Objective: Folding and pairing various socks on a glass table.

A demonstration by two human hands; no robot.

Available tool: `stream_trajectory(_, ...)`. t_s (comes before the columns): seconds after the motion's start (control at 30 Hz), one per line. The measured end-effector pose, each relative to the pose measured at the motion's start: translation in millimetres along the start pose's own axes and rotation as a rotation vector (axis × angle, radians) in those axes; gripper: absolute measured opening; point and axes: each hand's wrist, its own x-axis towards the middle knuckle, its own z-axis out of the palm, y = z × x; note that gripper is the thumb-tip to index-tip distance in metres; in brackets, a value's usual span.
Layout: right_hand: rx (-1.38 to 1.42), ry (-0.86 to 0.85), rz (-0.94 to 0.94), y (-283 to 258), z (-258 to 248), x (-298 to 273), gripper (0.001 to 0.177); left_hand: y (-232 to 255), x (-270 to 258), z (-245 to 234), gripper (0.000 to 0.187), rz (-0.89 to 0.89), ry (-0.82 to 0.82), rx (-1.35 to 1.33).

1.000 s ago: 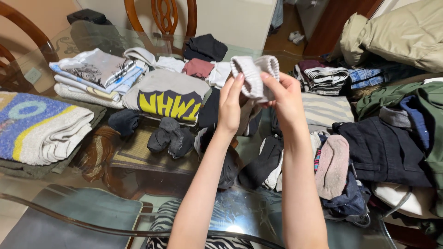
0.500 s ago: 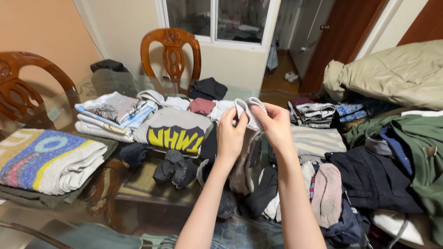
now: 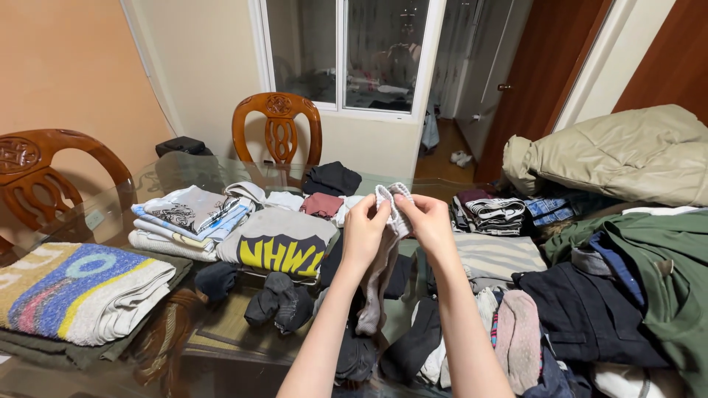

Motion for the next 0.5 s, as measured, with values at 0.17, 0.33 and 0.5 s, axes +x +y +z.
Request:
stream_trajectory(0.17, -0.056, -0.094, 0.049, 0.7, -1.0, -2.9, 0.047, -5.7, 0.8, 2.5, 0.028, 0.027, -0.014, -0.086)
stream_trajectory(0.33, -0.186, -0.149, 0.002, 5.8, -4.6, -0.1, 0.049, -16.4, 1.5, 6.5, 0.021, 0.081, -0.076, -0.117)
stream_trajectory(0.5, -0.068, -0.169, 0.077, 28.5, -16.7, 8.9, 0.042, -42.9, 2.7, 8.6, 0.013, 0.071, -0.232, -0.271)
